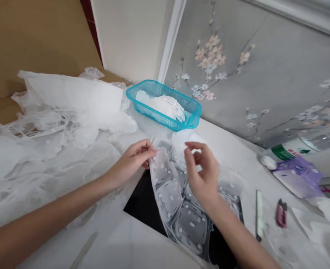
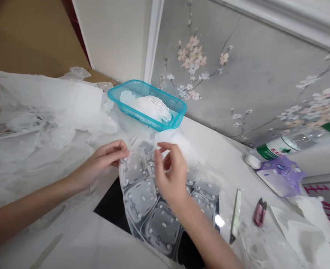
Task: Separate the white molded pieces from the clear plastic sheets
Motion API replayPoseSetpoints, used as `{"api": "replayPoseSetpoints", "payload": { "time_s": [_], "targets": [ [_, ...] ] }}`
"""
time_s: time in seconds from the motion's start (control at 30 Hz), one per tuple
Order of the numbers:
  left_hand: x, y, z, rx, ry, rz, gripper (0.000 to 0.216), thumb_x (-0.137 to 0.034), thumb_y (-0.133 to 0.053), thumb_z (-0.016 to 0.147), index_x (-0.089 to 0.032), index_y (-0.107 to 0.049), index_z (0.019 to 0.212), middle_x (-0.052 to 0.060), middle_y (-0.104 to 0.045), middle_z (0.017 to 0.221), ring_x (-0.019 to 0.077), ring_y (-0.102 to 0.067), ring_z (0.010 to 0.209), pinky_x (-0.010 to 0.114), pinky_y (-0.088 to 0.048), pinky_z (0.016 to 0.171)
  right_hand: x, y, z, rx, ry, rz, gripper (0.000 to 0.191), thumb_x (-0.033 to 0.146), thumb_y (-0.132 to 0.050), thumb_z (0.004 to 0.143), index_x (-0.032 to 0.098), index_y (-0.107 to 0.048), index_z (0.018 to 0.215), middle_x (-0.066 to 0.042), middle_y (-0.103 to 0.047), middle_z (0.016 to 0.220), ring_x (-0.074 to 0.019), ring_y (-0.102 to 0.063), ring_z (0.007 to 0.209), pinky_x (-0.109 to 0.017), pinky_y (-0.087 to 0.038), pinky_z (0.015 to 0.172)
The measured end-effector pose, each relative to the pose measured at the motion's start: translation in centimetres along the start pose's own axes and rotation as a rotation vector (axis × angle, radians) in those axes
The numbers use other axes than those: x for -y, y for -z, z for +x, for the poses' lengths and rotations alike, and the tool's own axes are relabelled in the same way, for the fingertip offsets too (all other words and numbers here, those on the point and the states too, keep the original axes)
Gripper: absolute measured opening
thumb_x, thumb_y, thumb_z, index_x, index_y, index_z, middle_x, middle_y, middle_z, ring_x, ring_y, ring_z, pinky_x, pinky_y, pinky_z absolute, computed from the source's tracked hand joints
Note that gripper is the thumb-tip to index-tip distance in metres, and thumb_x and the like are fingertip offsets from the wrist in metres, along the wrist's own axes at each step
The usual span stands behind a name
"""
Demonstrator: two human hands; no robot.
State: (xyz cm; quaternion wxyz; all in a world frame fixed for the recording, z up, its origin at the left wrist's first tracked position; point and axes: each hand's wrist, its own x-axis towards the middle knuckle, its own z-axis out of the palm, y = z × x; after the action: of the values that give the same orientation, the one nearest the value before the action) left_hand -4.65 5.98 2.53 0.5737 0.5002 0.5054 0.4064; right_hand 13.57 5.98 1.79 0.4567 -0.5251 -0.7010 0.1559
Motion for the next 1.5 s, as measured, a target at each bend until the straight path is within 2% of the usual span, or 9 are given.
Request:
{"api": "replayPoseSetpoints", "payload": {
  "time_s": [0.1,0.17,0.33,0.5,0.67,0.83,1.07,1.33,1.5],
  "targets": [
    [0.7,-0.8,-0.1,-0.007,0.068,-0.228,0.022,-0.034,-0.057,0.076,-0.019,-0.045,0.066,-0.006,-0.043,0.060,0.0089,-0.047,0.057,0.020,-0.040,0.055,0.8,-1.8,-2.1,0.167,0.062,0.148,0.015,0.028,-0.054,0.083,0.019,-0.053,0.094,0.002,-0.054,0.077,-0.0072,-0.041,0.052,-0.023,-0.036,0.051],
    [1.1,-1.1,-0.1,0.031,0.087,-0.285,0.024,-0.037,-0.058,0.077,-0.018,-0.047,0.067,-0.006,-0.042,0.060,0.0087,-0.046,0.057,0.020,-0.040,0.055,0.5,-2.8,-2.9,0.201,0.053,0.156,0.017,0.028,-0.058,0.080,0.019,-0.052,0.092,0.001,-0.053,0.079,-0.0077,-0.043,0.055,-0.023,-0.038,0.053],
    [1.7,-1.0,0.4,0.083,0.105,-0.356,0.025,-0.034,-0.068,0.071,-0.016,-0.052,0.079,-0.003,-0.054,0.075,0.0111,-0.054,0.075,0.025,-0.044,0.074,-0.8,-3.6,-3.1,0.109,-0.024,0.171,0.008,0.023,-0.052,0.084,0.019,-0.051,0.091,0.001,-0.054,0.081,-0.0073,-0.044,0.056,-0.023,-0.039,0.054],
    [2.3,-0.8,0.6,0.078,0.048,-0.296,0.025,-0.023,-0.073,0.065,-0.015,-0.053,0.078,-0.002,-0.057,0.075,0.0111,-0.054,0.074,0.023,-0.040,0.069,-0.7,-3.6,-2.9,0.096,-0.043,0.162,0.005,0.020,-0.052,0.084,0.019,-0.051,0.089,0.002,-0.053,0.079,-0.0064,-0.042,0.052,-0.022,-0.038,0.050],
    [2.0,-0.5,0.4,0.140,0.097,-0.387,0.012,-0.016,-0.064,0.069,-0.014,-0.056,0.078,-0.004,-0.055,0.068,0.0082,-0.051,0.064,0.020,-0.039,0.061,-0.6,-3.4,-2.9,0.072,-0.011,0.119,0.002,0.018,-0.051,0.084,0.019,-0.053,0.083,0.002,-0.052,0.077,-0.0076,-0.044,0.056,-0.022,-0.039,0.054],
    [2.2,0.0,0.5,0.237,0.090,-0.316,0.025,-0.005,-0.051,0.065,-0.014,-0.060,0.086,-0.002,-0.057,0.075,0.0097,-0.052,0.072,0.021,-0.039,0.066,-0.8,-3.4,-2.9,0.041,-0.047,0.067,0.002,0.020,-0.051,0.084,0.019,-0.053,0.084,0.002,-0.053,0.079,-0.0075,-0.043,0.054,-0.023,-0.038,0.053],
    [2.1,-0.2,0.7,0.173,0.082,-0.317,0.013,-0.007,-0.052,0.065,-0.013,-0.058,0.076,-0.003,-0.054,0.069,0.0083,-0.048,0.065,0.020,-0.039,0.062,-0.8,-3.6,-2.8,0.038,-0.090,0.087,0.003,0.021,-0.051,0.084,0.019,-0.052,0.082,0.002,-0.053,0.076,-0.0065,-0.042,0.050,-0.022,-0.036,0.049],
    [2.1,0.3,0.5,0.279,0.112,-0.365,0.014,-0.016,-0.064,0.071,-0.017,-0.058,0.084,-0.004,-0.055,0.071,0.0074,-0.052,0.065,0.018,-0.041,0.061,-0.4,-2.7,-3.2,0.006,0.026,0.197,0.010,0.018,-0.041,0.089,0.019,-0.051,0.089,-0.001,-0.054,0.081,-0.0111,-0.052,0.069,-0.026,-0.042,0.061],
    [2.2,0.4,0.6,0.332,0.094,-0.346,0.012,-0.018,-0.065,0.074,-0.017,-0.059,0.084,-0.004,-0.056,0.070,0.0060,-0.051,0.062,0.017,-0.040,0.058,-0.2,-2.5,-3.1,0.067,0.186,0.181,0.009,0.017,-0.049,0.084,0.020,-0.052,0.091,-0.004,-0.058,0.089,-0.0164,-0.055,0.087,-0.030,-0.045,0.072]
  ]
}}
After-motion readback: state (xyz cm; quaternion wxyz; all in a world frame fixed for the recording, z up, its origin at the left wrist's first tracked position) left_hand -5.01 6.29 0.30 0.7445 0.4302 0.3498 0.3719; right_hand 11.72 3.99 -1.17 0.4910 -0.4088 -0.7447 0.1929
